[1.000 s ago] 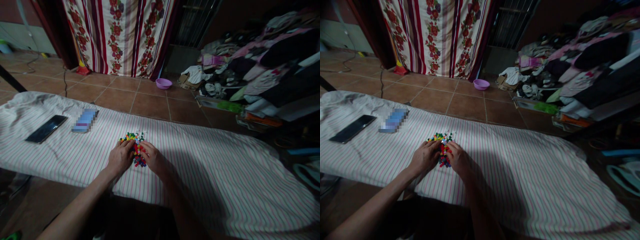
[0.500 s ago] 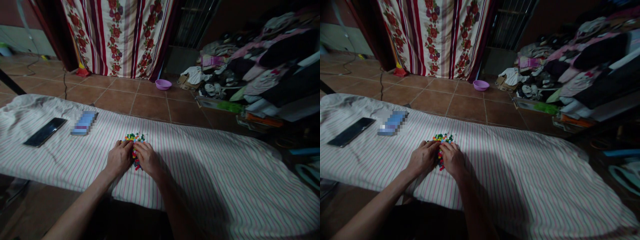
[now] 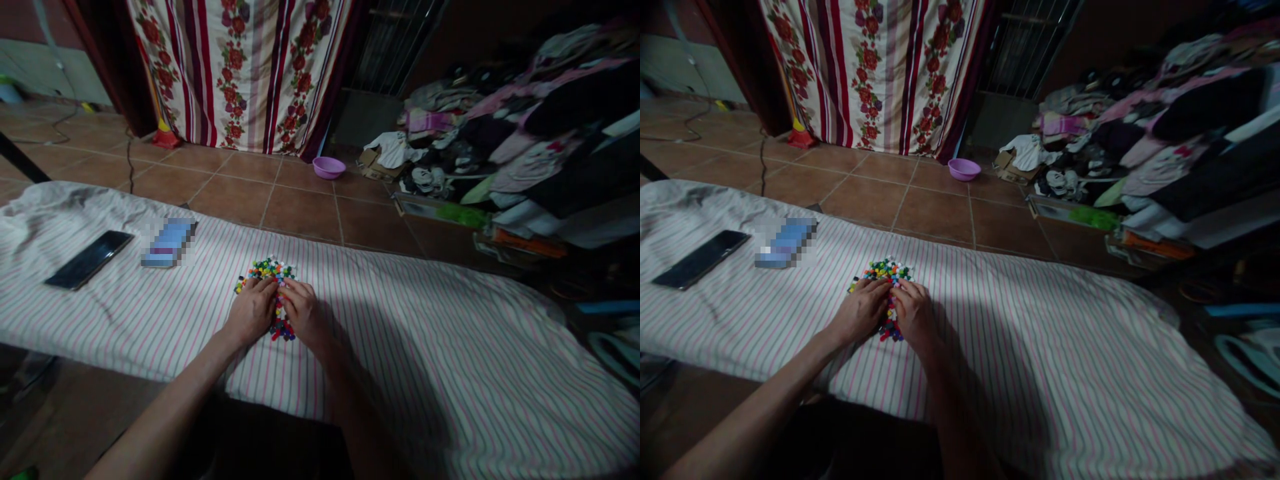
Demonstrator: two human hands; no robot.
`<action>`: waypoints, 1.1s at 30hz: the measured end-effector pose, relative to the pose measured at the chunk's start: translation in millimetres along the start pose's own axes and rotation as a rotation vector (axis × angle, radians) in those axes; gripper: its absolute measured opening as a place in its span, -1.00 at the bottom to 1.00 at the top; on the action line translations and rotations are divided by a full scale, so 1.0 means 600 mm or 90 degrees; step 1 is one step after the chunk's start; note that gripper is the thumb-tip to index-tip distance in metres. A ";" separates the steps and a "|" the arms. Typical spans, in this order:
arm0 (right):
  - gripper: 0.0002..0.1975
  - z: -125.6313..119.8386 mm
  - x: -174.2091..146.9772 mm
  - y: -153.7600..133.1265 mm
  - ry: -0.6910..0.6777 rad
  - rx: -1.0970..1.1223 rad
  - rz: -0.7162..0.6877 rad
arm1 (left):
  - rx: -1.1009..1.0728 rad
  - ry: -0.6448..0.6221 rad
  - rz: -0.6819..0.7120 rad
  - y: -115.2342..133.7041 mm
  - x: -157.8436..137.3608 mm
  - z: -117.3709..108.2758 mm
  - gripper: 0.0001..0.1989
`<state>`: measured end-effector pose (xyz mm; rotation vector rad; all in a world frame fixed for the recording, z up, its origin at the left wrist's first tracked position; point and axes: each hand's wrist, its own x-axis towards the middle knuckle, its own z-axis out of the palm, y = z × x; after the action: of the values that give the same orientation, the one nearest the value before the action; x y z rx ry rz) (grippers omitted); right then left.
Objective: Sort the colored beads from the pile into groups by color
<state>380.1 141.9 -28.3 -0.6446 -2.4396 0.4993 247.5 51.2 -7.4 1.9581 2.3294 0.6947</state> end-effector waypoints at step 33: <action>-0.75 0.003 -0.015 -0.008 -0.055 0.062 -0.023 | -0.049 -0.028 -0.084 -0.025 -0.059 -0.013 -0.55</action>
<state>384.1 132.8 -31.7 -0.5485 -2.4853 0.6401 238.8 13.8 -14.5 1.7519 2.3439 0.7125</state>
